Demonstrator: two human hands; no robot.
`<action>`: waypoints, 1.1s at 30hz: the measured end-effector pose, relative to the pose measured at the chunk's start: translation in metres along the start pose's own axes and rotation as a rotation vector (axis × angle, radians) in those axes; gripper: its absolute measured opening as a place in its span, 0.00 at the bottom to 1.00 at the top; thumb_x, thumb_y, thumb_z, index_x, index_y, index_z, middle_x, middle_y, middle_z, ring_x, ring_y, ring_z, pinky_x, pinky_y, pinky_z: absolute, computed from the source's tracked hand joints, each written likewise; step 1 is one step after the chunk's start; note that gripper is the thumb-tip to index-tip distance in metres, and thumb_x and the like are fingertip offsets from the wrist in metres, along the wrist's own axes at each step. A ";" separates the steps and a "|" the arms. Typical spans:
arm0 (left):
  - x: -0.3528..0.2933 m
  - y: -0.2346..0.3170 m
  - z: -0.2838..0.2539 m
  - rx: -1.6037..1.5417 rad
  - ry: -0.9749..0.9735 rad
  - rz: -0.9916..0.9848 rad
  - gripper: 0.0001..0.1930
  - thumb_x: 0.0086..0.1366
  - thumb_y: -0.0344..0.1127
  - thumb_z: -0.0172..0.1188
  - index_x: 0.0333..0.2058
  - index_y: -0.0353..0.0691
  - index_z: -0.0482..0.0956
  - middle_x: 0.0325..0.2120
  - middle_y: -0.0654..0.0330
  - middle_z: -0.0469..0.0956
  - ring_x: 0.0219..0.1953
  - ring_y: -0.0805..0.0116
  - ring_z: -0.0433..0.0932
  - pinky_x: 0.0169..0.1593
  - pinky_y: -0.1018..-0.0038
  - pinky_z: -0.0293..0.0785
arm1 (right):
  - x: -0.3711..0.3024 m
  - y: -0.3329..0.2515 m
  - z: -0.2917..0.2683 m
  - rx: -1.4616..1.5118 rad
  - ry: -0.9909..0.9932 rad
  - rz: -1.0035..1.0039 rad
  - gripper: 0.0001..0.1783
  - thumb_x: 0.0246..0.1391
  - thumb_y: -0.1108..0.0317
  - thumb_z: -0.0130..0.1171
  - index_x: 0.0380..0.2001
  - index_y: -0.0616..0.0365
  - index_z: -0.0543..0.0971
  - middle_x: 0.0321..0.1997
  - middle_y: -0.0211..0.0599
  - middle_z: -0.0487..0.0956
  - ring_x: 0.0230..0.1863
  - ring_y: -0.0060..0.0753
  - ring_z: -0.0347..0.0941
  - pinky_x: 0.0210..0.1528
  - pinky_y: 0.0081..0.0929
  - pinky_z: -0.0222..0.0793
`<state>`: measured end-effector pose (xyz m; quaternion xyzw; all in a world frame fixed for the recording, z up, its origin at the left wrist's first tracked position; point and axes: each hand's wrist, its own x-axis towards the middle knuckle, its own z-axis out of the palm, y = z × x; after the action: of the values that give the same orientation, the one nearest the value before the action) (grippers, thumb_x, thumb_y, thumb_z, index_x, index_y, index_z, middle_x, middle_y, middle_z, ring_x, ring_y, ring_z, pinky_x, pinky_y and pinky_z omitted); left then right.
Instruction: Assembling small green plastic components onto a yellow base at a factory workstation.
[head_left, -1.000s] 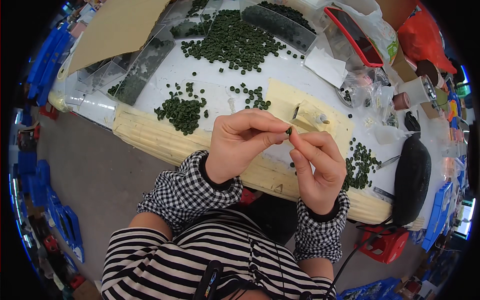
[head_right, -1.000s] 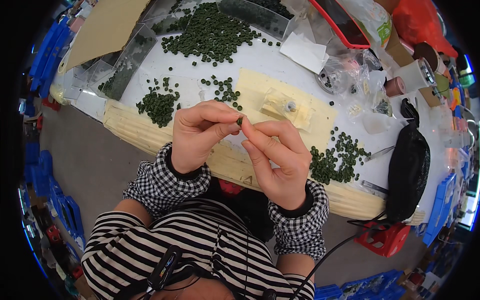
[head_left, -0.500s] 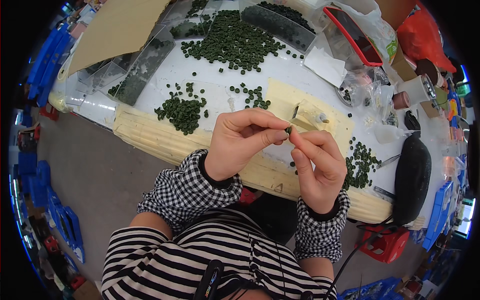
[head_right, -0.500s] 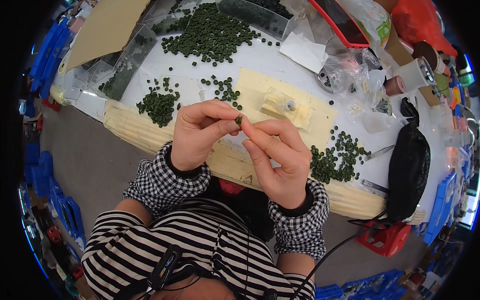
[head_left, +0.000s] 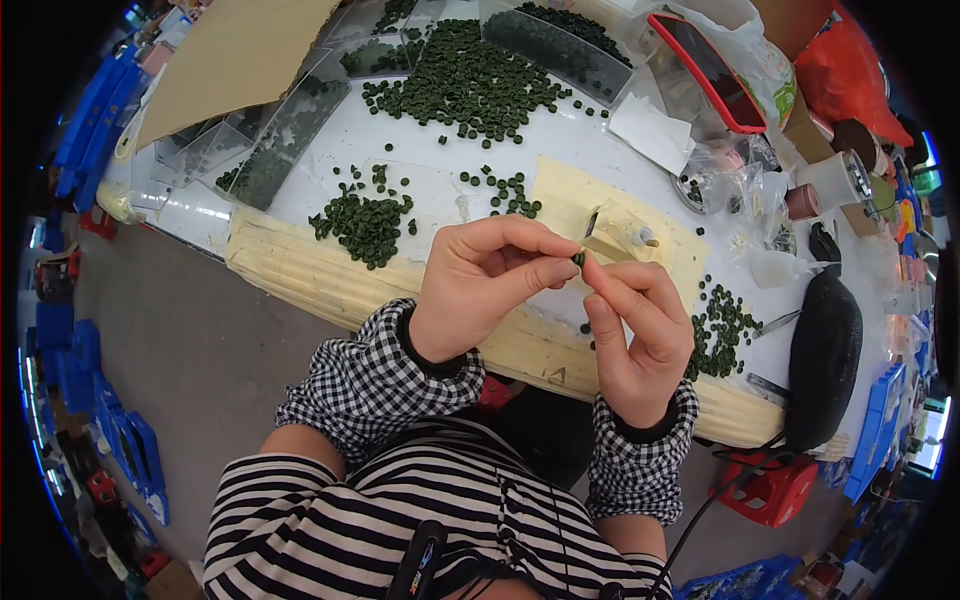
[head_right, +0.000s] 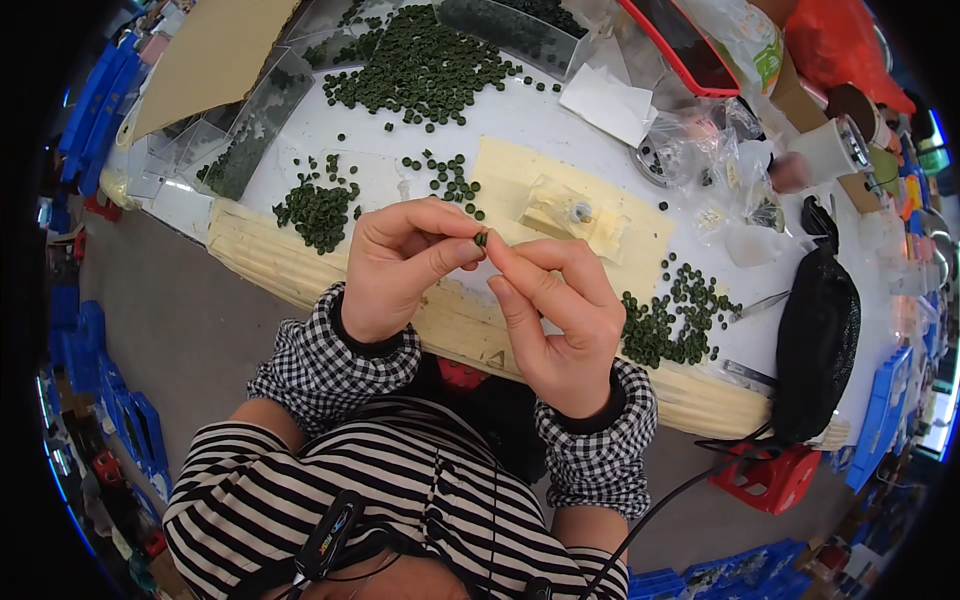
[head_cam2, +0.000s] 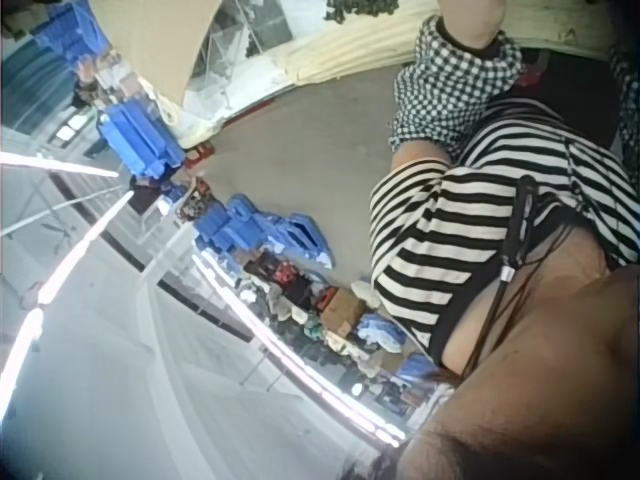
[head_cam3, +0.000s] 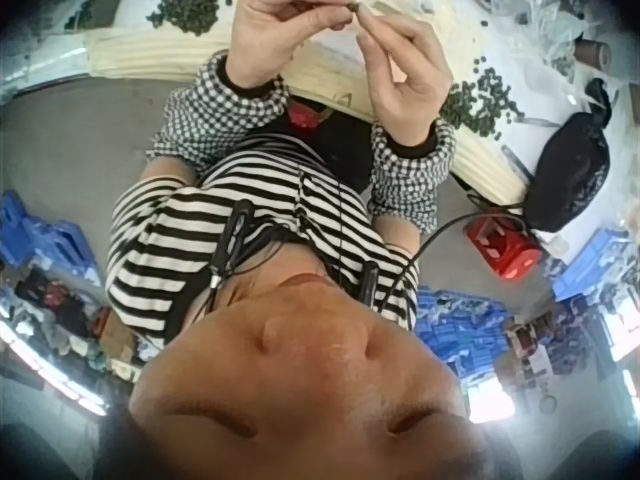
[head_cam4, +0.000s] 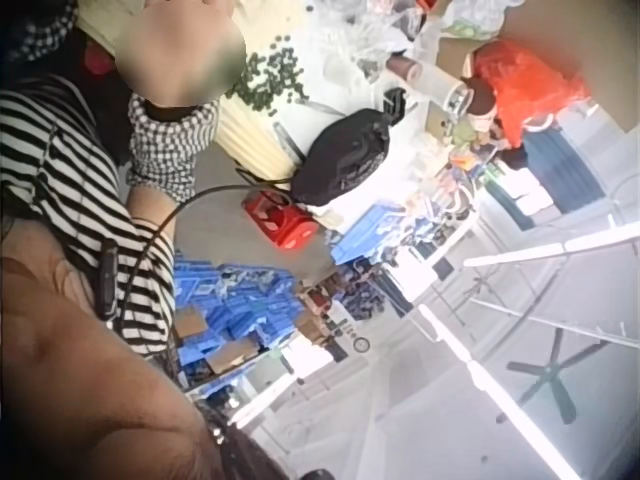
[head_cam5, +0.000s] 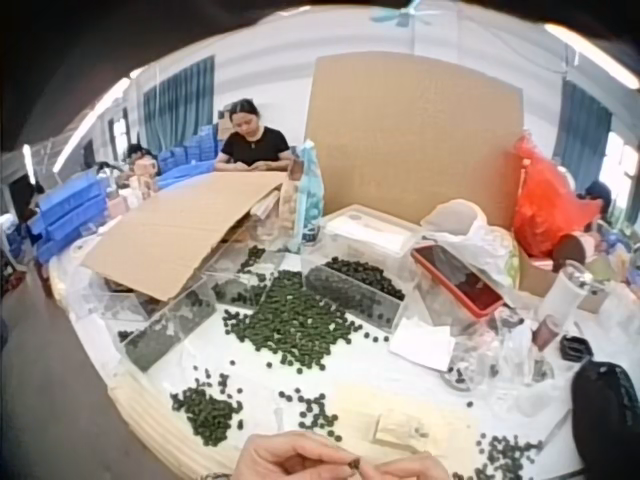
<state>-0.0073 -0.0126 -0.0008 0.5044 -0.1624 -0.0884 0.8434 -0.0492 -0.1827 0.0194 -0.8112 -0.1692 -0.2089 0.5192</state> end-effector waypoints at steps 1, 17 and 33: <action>0.000 0.000 0.001 0.010 0.010 -0.014 0.08 0.60 0.20 0.61 0.40 0.31 0.82 0.34 0.57 0.80 0.37 0.74 0.79 0.43 0.79 0.77 | 0.000 0.000 0.000 -0.048 0.023 -0.020 0.18 0.50 0.82 0.62 0.46 0.60 0.82 0.36 0.36 0.78 0.34 0.27 0.74 0.35 0.19 0.70; 0.003 -0.001 -0.001 1.144 -0.142 0.415 0.09 0.52 0.26 0.67 0.34 0.39 0.81 0.29 0.60 0.75 0.32 0.60 0.73 0.36 0.69 0.70 | -0.007 0.005 -0.001 -0.173 0.380 -0.003 0.13 0.55 0.81 0.57 0.44 0.67 0.81 0.34 0.39 0.77 0.33 0.26 0.72 0.38 0.20 0.69; -0.009 -0.011 0.013 1.062 -0.332 0.303 0.09 0.51 0.31 0.68 0.30 0.40 0.78 0.26 0.60 0.72 0.29 0.61 0.73 0.32 0.69 0.70 | -0.001 0.011 -0.003 -0.369 0.436 -0.064 0.14 0.53 0.79 0.60 0.44 0.63 0.82 0.34 0.37 0.76 0.33 0.28 0.72 0.35 0.21 0.67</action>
<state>-0.0203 -0.0256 -0.0065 0.8091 -0.3854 0.0491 0.4409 -0.0448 -0.1904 0.0113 -0.8223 -0.0384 -0.4219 0.3799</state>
